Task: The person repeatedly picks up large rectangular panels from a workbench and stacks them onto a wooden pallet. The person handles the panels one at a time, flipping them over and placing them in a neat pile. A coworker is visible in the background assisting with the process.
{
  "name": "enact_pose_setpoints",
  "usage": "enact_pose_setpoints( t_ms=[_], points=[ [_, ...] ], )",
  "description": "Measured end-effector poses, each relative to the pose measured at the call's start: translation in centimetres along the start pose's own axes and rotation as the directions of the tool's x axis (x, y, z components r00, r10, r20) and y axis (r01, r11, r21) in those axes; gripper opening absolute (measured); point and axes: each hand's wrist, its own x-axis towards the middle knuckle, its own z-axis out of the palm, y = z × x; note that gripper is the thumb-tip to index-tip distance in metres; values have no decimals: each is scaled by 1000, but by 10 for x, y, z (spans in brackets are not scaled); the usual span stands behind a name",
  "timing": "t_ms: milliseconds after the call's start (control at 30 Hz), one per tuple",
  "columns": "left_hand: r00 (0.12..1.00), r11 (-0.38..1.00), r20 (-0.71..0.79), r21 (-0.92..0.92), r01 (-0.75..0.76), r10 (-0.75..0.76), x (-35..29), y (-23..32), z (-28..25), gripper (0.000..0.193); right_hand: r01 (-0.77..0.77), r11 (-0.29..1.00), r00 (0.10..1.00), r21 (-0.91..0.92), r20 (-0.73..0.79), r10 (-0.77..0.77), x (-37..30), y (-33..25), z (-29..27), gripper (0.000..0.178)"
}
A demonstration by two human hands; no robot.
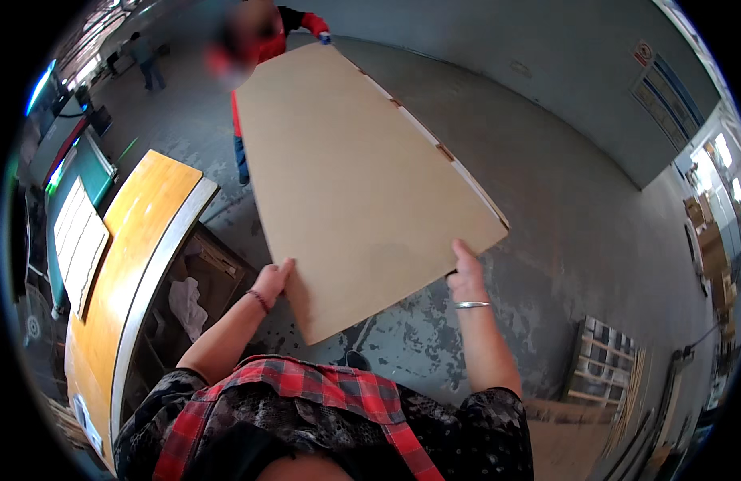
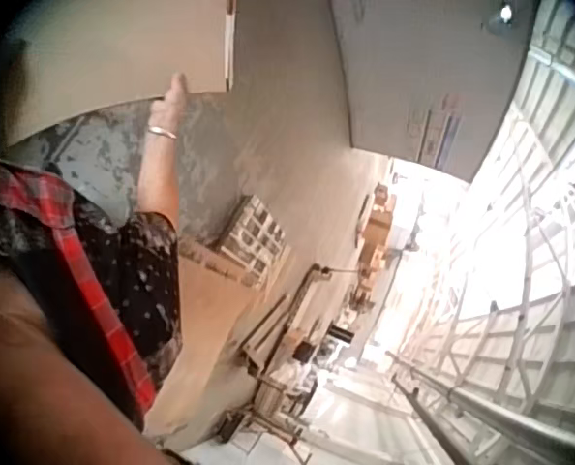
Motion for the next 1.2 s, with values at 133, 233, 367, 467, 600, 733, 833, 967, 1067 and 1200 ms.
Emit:
enact_pose_setpoints(
  t_ms=[133, 233, 367, 467, 600, 733, 833, 967, 1067, 1200],
  points=[
    [983, 840, -30, 526, -136, 179, 32, 28, 48, 67, -69, 978, 997, -196, 15, 73, 49, -21, -40, 41],
    [989, 813, 22, 567, -135, 150, 42, 28, 55, 64, -321, 627, 945, -710, -195, 263, 53, -48, -63, 44],
    [978, 979, 56, 35, -202, 200, 31, 18, 73, 52, -52, -344, 998, -937, -64, 25, 78, -127, -68, 59],
    [984, 843, 175, -533, 77, 21, 16, 6, 102, 52, -18, -390, 874, -921, 174, -453, 133, -146, -51, 56],
    [994, 738, 110, -669, 81, -9, 30, -8, 133, 62, -1, -394, 883, -919, 184, -432, 197, -106, -39, 50],
    [1000, 843, -11, -537, -31, 29, 49, -17, 141, 72, 14, -474, 926, -881, 190, -326, 209, -115, -44, 45],
    [985, 819, -40, -551, -161, 167, 46, -14, 135, 79, 93, -438, 889, -894, 272, -367, 186, -150, -24, 46],
    [990, 813, -83, -565, -141, 114, 15, -10, 93, 82, 344, -233, 907, -910, 386, -169, 117, -196, 53, 54],
    [996, 854, -9, -515, 74, -92, -14, -18, 29, 71, 437, 282, 882, -854, 468, 53, 58, -191, 110, 49],
    [924, 713, -246, -700, 40, -293, -47, -74, -75, 57, 636, -144, 750, -758, 651, -114, -4, -102, 151, 43]
  ],
)
